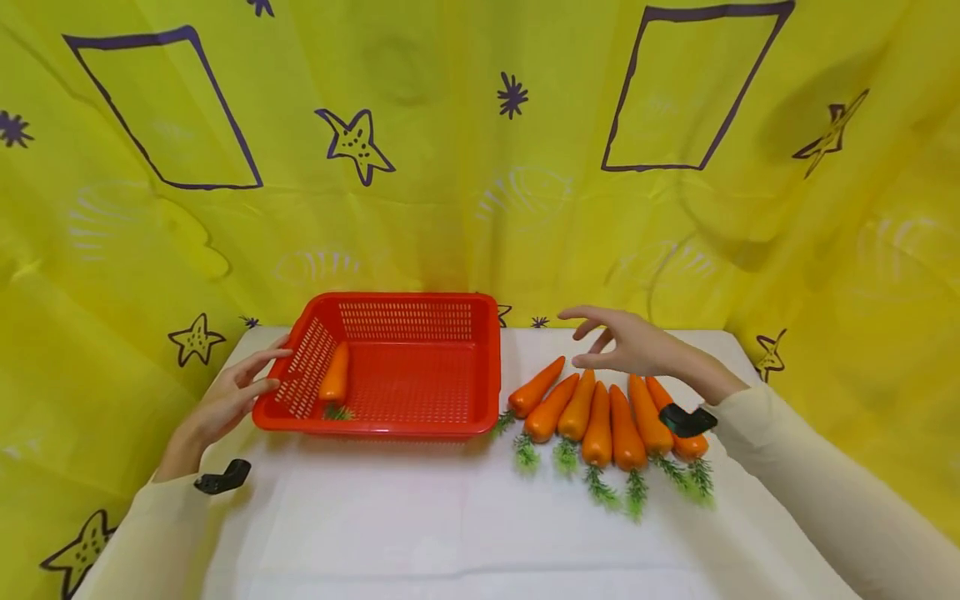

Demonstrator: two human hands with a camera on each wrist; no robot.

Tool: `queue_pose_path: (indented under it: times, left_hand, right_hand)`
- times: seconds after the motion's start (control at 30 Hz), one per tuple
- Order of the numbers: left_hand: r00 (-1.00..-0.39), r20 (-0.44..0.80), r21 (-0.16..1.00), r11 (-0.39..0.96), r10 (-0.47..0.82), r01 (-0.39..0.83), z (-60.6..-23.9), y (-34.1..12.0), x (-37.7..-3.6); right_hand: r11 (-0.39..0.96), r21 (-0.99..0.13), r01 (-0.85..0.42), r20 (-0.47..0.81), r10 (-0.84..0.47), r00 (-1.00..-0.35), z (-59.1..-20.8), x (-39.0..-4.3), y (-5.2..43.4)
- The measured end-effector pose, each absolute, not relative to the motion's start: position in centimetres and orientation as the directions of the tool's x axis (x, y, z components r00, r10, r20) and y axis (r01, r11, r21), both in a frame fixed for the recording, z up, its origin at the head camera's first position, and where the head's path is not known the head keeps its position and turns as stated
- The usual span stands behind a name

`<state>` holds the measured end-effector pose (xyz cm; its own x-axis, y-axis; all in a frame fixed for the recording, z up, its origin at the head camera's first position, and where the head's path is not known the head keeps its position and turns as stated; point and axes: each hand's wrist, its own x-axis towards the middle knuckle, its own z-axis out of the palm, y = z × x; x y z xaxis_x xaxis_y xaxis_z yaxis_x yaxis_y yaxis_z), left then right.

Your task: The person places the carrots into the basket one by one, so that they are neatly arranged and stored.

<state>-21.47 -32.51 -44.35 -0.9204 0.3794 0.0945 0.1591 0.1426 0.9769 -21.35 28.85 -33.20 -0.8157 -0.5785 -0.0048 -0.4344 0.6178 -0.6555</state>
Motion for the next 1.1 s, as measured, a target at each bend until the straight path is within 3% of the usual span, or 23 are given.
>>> queue_pose_path:
  times: [0.43, 0.73, 1.1]
  left_hand:
    - [-0.916, 0.110, 0.980, 0.112, 0.387, 0.165, -44.2, -32.5, -21.3]
    - [-0.907, 0.131, 0.974, 0.120, 0.400, 0.193, -43.8, -32.5, -21.6]
    - [-0.896, 0.070, 0.977, 0.151, 0.439, 0.150, -43.5, -32.8, -21.6]
  right_hand:
    - [0.677, -0.620, -0.395, 0.063, -0.459, -0.886, -36.6, -17.7, 36.9]
    - [0.705, -0.673, -0.223, -0.090, -0.378, -0.922, -39.5, -17.2, 40.3]
    - [0.647, -0.761, -0.051, -0.316, -0.438, -0.842, -42.5, -17.2, 43.0]
